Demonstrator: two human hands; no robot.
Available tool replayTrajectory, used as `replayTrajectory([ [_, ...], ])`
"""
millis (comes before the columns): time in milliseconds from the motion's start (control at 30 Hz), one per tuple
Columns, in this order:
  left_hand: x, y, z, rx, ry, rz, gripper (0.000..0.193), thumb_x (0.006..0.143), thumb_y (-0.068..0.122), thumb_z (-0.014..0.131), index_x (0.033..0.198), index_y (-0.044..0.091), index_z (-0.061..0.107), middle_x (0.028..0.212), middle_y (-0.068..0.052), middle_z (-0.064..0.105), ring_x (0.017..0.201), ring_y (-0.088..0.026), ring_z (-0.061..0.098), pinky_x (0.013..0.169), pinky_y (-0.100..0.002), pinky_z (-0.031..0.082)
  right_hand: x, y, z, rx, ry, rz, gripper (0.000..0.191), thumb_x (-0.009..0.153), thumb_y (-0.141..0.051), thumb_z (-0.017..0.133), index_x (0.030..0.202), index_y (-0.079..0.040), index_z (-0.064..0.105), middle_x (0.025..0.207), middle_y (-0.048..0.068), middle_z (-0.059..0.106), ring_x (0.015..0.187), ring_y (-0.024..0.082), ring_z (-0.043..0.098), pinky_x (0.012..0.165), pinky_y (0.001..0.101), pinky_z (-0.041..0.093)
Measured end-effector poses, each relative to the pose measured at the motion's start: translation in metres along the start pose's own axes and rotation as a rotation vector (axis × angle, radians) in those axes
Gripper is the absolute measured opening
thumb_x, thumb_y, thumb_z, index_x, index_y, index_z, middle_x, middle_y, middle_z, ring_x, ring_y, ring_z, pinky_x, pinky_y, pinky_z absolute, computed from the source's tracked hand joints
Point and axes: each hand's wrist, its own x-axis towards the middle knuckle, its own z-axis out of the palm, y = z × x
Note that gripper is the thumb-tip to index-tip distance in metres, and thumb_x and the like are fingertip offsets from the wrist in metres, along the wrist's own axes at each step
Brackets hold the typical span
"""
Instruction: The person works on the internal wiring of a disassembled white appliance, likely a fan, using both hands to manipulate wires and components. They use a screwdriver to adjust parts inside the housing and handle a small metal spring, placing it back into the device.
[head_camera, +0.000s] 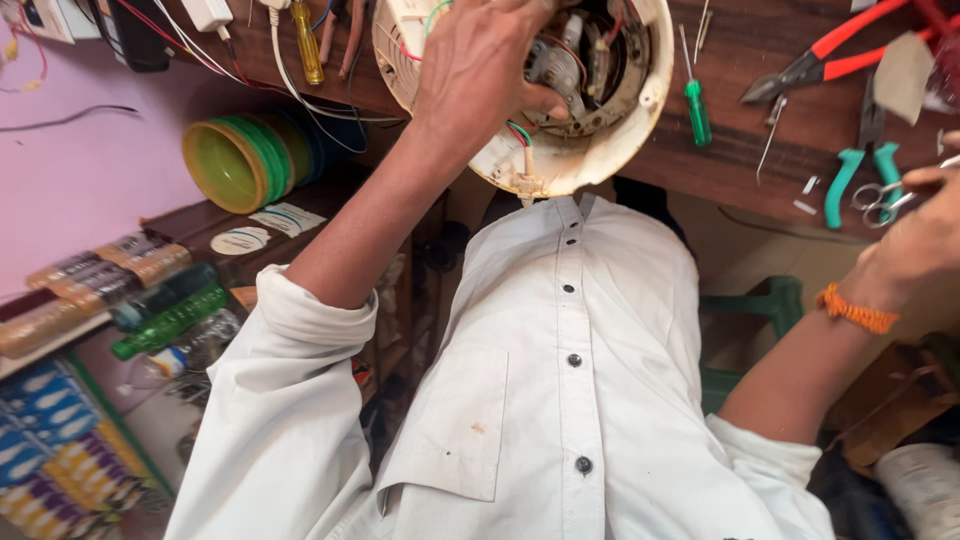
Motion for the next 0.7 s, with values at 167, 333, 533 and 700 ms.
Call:
replayTrajectory([
  [167,0.023,0.012,0.013,-0.019,-0.099,-0.058,0.088,0.038,0.043,0.099,0.11,0.001,0.073,0.104,-0.007,0.074,0.098,-0.034,0.064,0.07,-0.045,0.055,-0.015,-0.131,0.001,0.053,-0.097,-0.141,0.019,0.116,-0.007,0.053,0.124,0.006,0.065,0.129,0.011,0.067,0.096,0.014,0.065,0.088,0.0267,0.054],
  [333,0.04,0.024,0.02,0.023,-0.087,-0.059,0.081,0.037,0.044,0.097,0.104,0.004,0.074,0.096,-0.004,0.073,0.098,-0.032,0.064,0.073,-0.044,0.055,-0.002,-0.221,0.036,-0.158,-0.207,-0.594,0.012,0.115,0.002,0.061,0.124,0.008,0.067,0.136,0.016,0.061,0.109,0.023,0.062,0.097,0.0325,0.052],
  [533,0.053,0.04,0.028,-0.005,-0.118,-0.107,0.063,0.042,0.041,0.097,0.091,0.009,0.074,0.09,-0.003,0.072,0.109,-0.029,0.058,0.072,-0.043,0.052,0.044,-0.264,0.1,-0.564,-0.342,-0.993,0.017,0.094,-0.001,0.08,0.111,-0.005,0.079,0.114,0.01,0.059,0.109,0.024,0.058,0.088,0.0352,0.047],
  [700,0.063,0.049,0.03,-0.017,-0.1,-0.132,0.06,0.043,0.042,0.094,0.092,0.011,0.076,0.089,0.001,0.074,0.117,-0.025,0.052,0.078,-0.04,0.045,0.055,-0.281,0.152,-0.969,-0.399,-1.287,0.024,0.091,-0.018,0.09,0.11,-0.015,0.075,0.115,0.003,0.058,0.112,0.026,0.052,0.094,0.0417,0.043],
])
